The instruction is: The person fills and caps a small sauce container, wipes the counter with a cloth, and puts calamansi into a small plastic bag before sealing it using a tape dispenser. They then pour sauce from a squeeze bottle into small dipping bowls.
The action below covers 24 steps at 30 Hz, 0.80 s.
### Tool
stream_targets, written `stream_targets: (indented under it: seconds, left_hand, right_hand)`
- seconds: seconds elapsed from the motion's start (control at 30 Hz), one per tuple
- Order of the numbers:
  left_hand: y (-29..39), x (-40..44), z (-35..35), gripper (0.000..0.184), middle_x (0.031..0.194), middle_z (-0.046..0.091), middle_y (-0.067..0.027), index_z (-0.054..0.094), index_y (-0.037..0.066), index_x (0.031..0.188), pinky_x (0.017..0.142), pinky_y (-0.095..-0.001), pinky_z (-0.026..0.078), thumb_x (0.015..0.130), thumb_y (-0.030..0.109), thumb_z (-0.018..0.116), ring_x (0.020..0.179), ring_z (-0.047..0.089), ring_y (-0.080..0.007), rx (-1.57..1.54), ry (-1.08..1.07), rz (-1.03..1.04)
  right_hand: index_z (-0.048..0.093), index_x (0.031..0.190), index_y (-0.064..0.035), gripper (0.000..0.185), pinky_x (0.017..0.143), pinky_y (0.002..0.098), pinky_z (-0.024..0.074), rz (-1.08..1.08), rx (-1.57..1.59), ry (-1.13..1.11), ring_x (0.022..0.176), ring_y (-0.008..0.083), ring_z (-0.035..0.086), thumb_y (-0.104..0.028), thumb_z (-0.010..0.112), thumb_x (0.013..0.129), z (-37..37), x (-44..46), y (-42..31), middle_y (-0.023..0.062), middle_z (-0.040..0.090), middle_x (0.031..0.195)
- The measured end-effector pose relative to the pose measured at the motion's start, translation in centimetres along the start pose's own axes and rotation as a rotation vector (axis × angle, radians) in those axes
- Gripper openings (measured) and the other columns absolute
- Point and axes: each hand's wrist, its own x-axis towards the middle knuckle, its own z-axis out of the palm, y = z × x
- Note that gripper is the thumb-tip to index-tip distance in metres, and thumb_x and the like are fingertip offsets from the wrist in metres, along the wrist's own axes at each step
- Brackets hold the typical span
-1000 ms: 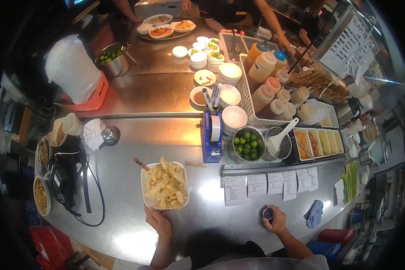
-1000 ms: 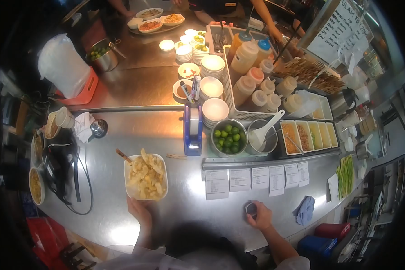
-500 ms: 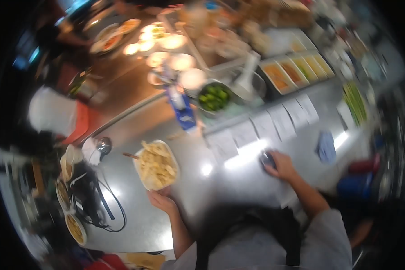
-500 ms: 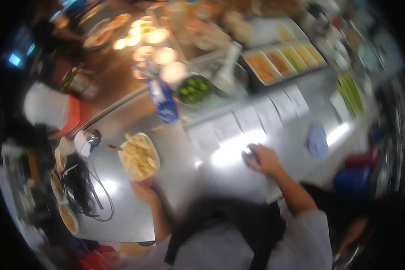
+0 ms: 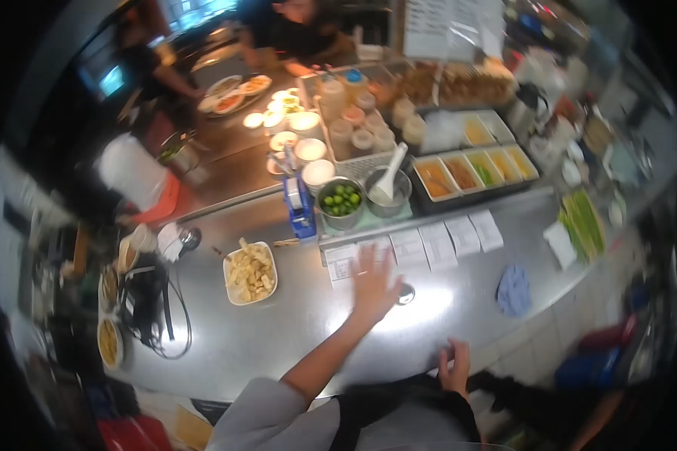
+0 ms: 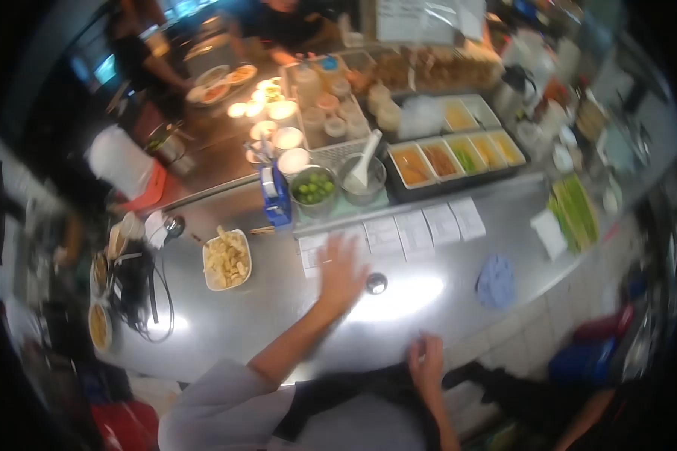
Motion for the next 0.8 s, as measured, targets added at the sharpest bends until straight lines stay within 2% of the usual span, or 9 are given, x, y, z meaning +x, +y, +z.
stream_targets:
  seconds: [0.13, 0.27, 0.33, 0.43, 0.5, 0.6, 0.67, 0.73, 0.8]
  left_hand:
    - [3.3, 2.9, 6.6, 0.071, 0.147, 0.009, -0.0214, 0.021, 0.011, 0.142, 0.102, -0.0642, 0.000, 0.088, 0.052, 0.039, 0.137, 0.001, -0.0381, 0.168, -0.185, 0.009]
    - [2.7, 1.6, 9.8, 0.073, 0.147, 0.009, -0.0211, 0.018, 0.010, 0.143, 0.102, -0.0645, -0.002, 0.088, 0.053, 0.038, 0.137, 0.001, -0.0377, 0.199, -0.214, -0.064]
    - [2.9, 1.4, 9.7, 0.073, 0.148, 0.008, -0.0210, 0.016, 0.008, 0.143, 0.104, -0.0608, -0.001, 0.089, 0.054, 0.035, 0.137, 0.000, -0.0366, 0.250, -0.202, -0.025]
    - [3.0, 1.2, 9.6, 0.073, 0.148, 0.008, -0.0216, 0.015, 0.008, 0.143, 0.106, -0.0581, 0.001, 0.089, 0.055, 0.032, 0.137, 0.000, -0.0366, 0.240, -0.170, -0.040]
    - [2.7, 1.2, 9.5, 0.074, 0.148, 0.007, -0.0218, 0.013, 0.009, 0.143, 0.106, -0.0580, 0.002, 0.089, 0.055, 0.032, 0.137, 0.000, -0.0368, 0.261, -0.153, -0.089]
    - [3.0, 1.5, 9.9, 0.074, 0.148, 0.009, -0.0207, 0.012, 0.011, 0.144, 0.106, -0.0578, 0.003, 0.088, 0.055, 0.032, 0.137, 0.002, -0.0373, 0.321, -0.203, -0.079]
    - [3.2, 1.4, 9.8, 0.072, 0.147, 0.010, -0.0212, 0.014, 0.008, 0.143, 0.106, -0.0592, 0.003, 0.089, 0.052, 0.033, 0.137, 0.002, -0.0377, 0.370, -0.223, -0.090]
    - [4.0, 1.8, 10.0, 0.070, 0.148, 0.010, -0.0203, 0.014, 0.005, 0.143, 0.104, -0.0611, 0.000, 0.089, 0.046, 0.035, 0.137, 0.001, -0.0372, 0.465, -0.302, -0.105]
    - [4.8, 2.1, 9.1, 0.073, 0.149, 0.006, -0.0171, 0.013, 0.007, 0.143, 0.104, -0.0615, -0.005, 0.086, 0.044, 0.040, 0.138, -0.001, -0.0331, 0.402, -0.382, -0.149]
  right_hand:
    - [0.054, 0.105, 0.0000, 0.025, 0.066, 0.0312, 0.0420, 0.188, 0.052, 0.105, 0.070, 0.0206, 0.049, -0.001, 0.057, 0.081, -3.1, -1.7, 3.5, 0.0107, 0.051, 0.081]
    - [0.055, 0.104, -0.0001, 0.019, 0.066, 0.0310, 0.0419, 0.184, 0.002, 0.240, 0.071, 0.0199, 0.050, -0.003, 0.054, 0.085, -6.5, -0.7, 6.9, 0.0110, 0.053, 0.082]
    - [0.058, 0.088, 0.0019, 0.010, 0.060, 0.0267, 0.0402, 0.112, -0.091, 0.229, 0.066, 0.0127, 0.047, -0.008, 0.055, 0.088, -8.7, 0.9, 9.0, 0.0055, 0.052, 0.075]
    - [0.058, 0.082, 0.0018, 0.014, 0.059, 0.0251, 0.0408, 0.178, -0.050, 0.189, 0.063, 0.0120, 0.047, -0.011, 0.058, 0.087, -11.3, 2.7, 14.9, 0.0049, 0.055, 0.071]
    - [0.059, 0.083, 0.0011, 0.015, 0.059, 0.0238, 0.0416, 0.230, 0.114, 0.305, 0.062, 0.0114, 0.048, -0.013, 0.063, 0.084, -12.2, 5.4, 17.6, 0.0047, 0.056, 0.071]
    - [0.061, 0.085, 0.0005, 0.020, 0.061, 0.0245, 0.0423, 0.187, 0.019, 0.112, 0.065, 0.0121, 0.050, -0.016, 0.069, 0.078, -13.7, 9.9, 19.6, 0.0046, 0.057, 0.073]
    - [0.060, 0.084, 0.0011, 0.023, 0.070, 0.0313, 0.0455, 0.176, 0.143, 0.156, 0.074, 0.0195, 0.055, -0.014, 0.073, 0.072, -12.4, 13.0, 19.7, 0.0102, 0.059, 0.078]
    - [0.060, 0.082, 0.0006, 0.025, 0.071, 0.0356, 0.0459, -0.017, -0.110, 0.067, 0.077, 0.0270, 0.057, -0.016, 0.074, 0.070, -10.8, 15.2, 24.0, 0.0132, 0.060, 0.081]
    - [0.060, 0.080, -0.0003, 0.024, 0.072, 0.0395, 0.0453, 0.064, -0.085, 0.013, 0.079, 0.0331, 0.057, -0.018, 0.072, 0.070, -10.9, 16.7, 24.3, 0.0159, 0.060, 0.083]
